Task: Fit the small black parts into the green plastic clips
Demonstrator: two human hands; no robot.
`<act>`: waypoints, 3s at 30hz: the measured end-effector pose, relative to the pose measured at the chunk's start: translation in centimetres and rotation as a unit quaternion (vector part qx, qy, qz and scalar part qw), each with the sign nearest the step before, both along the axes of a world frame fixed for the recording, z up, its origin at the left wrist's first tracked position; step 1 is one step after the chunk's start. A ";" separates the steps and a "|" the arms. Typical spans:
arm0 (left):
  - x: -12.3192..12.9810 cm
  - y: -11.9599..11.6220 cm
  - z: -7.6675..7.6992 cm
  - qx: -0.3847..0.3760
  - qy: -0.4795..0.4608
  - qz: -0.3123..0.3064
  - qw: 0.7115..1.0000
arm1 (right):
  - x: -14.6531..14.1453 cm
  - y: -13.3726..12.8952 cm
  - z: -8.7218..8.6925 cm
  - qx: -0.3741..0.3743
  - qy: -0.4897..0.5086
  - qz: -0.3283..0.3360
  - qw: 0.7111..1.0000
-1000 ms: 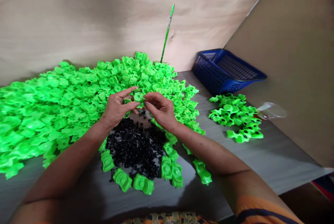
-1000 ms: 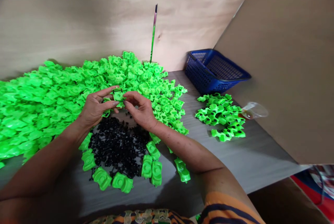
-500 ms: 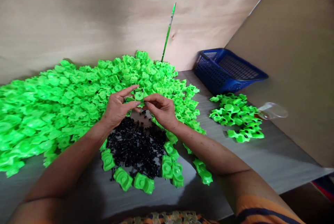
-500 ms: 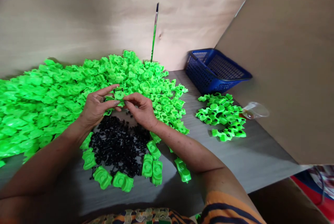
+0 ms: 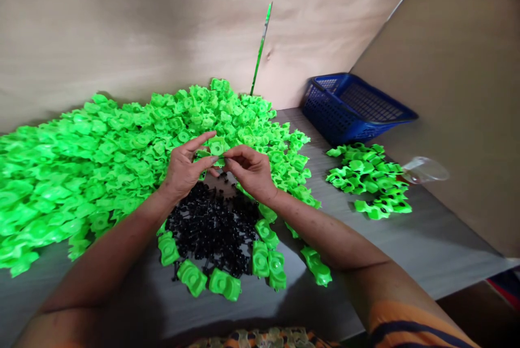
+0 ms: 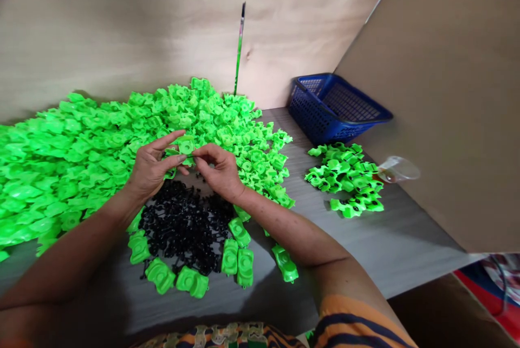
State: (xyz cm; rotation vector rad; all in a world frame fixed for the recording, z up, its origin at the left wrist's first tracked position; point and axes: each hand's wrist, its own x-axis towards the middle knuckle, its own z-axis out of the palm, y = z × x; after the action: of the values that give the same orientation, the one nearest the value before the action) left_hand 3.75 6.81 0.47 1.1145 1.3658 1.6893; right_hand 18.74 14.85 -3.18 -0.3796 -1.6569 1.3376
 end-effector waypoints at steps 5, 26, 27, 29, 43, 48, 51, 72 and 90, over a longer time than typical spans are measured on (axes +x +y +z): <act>0.2 0.6 -0.5 -0.028 -0.056 0.011 0.998 | -0.4 0.4 -0.2 -0.017 -0.024 0.027 0.999; -1.9 1.4 -1.7 0.009 0.022 0.055 0.998 | 0.2 -2.3 3.4 0.446 -0.609 0.193 0.627; -1.8 1.3 -1.6 0.007 0.018 0.051 0.999 | 0.1 -2.3 3.3 0.441 -0.608 0.197 0.630; -1.7 1.3 -1.5 0.004 0.004 0.048 0.999 | 0.1 -2.1 3.0 0.435 -0.598 0.203 0.642; -0.6 0.8 -0.8 -0.031 -0.013 0.050 0.998 | 3.1 0.8 4.9 0.181 -0.282 0.146 0.931; -0.4 0.6 -0.7 -0.028 0.041 0.049 0.998 | 3.4 -0.2 5.9 0.190 -0.248 0.216 0.925; -0.4 0.6 -0.6 -0.028 0.045 0.039 0.998 | 2.9 -0.2 5.4 0.176 -0.203 0.122 0.955; 0.6 -0.1 -0.8 -0.036 0.060 -0.039 0.997 | 2.1 0.7 3.7 0.266 -0.156 -0.117 0.944; 0.8 0.1 -0.7 -0.002 0.033 -0.001 0.999 | 1.3 1.0 2.6 0.119 -0.111 -0.073 0.984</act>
State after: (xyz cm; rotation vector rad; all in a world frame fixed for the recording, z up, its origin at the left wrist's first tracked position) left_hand 4.53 6.93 -0.28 1.1776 1.4071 1.6601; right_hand 20.08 15.85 -0.60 -0.5129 -1.9101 1.0034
